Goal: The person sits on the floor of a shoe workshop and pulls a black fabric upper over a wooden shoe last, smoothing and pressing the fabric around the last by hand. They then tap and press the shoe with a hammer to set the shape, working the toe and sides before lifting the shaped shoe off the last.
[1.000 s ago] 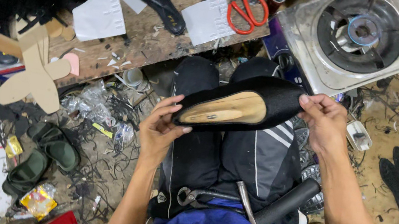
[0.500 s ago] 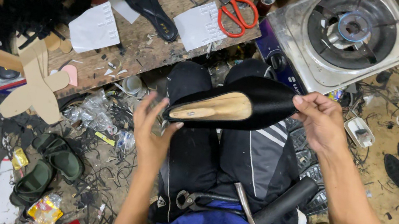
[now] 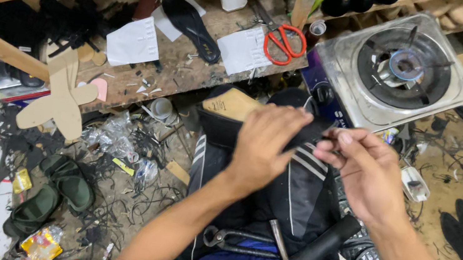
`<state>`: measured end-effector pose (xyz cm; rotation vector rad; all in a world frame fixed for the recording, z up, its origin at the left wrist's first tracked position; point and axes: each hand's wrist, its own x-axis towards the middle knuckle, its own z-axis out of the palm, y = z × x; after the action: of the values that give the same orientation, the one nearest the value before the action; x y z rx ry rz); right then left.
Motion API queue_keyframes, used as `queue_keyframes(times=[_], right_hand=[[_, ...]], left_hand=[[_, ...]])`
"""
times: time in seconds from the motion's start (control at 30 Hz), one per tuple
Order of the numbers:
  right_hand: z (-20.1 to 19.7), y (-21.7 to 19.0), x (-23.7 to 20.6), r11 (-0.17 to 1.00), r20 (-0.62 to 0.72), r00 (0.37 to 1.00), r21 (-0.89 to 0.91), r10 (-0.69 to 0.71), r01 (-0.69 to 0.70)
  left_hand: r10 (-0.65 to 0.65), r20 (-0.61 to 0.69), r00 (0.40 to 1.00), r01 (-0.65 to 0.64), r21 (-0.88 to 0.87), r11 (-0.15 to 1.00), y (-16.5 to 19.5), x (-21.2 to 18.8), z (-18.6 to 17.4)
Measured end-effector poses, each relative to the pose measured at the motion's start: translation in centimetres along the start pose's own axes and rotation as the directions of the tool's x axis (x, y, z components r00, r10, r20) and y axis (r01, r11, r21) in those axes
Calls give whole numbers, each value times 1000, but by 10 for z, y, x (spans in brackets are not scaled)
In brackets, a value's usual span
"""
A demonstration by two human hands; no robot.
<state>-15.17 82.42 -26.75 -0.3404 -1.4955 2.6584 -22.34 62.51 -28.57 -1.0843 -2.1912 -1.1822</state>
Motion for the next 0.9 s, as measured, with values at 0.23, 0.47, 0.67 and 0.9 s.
queue_keyframes(times=[0.23,0.47,0.67,0.9], right_hand=[[92,-13,-22,132,460,718,-788,-523,601],[100,33,19,431,327,896,-791,-300,433],[86,53,17,459,334,909,-786,-249,414],[94,58,-7,476,318,912,-780,-260,407]], left_hand=[[-556,74,828,472,-626,620,8,-14,-68],[-672,185,717,555,-735,389,-38,-46,-42],[-598,224,770,525,-754,394,-46,-63,-47],[-594,269,758,558,-738,379,-35,-76,-58]])
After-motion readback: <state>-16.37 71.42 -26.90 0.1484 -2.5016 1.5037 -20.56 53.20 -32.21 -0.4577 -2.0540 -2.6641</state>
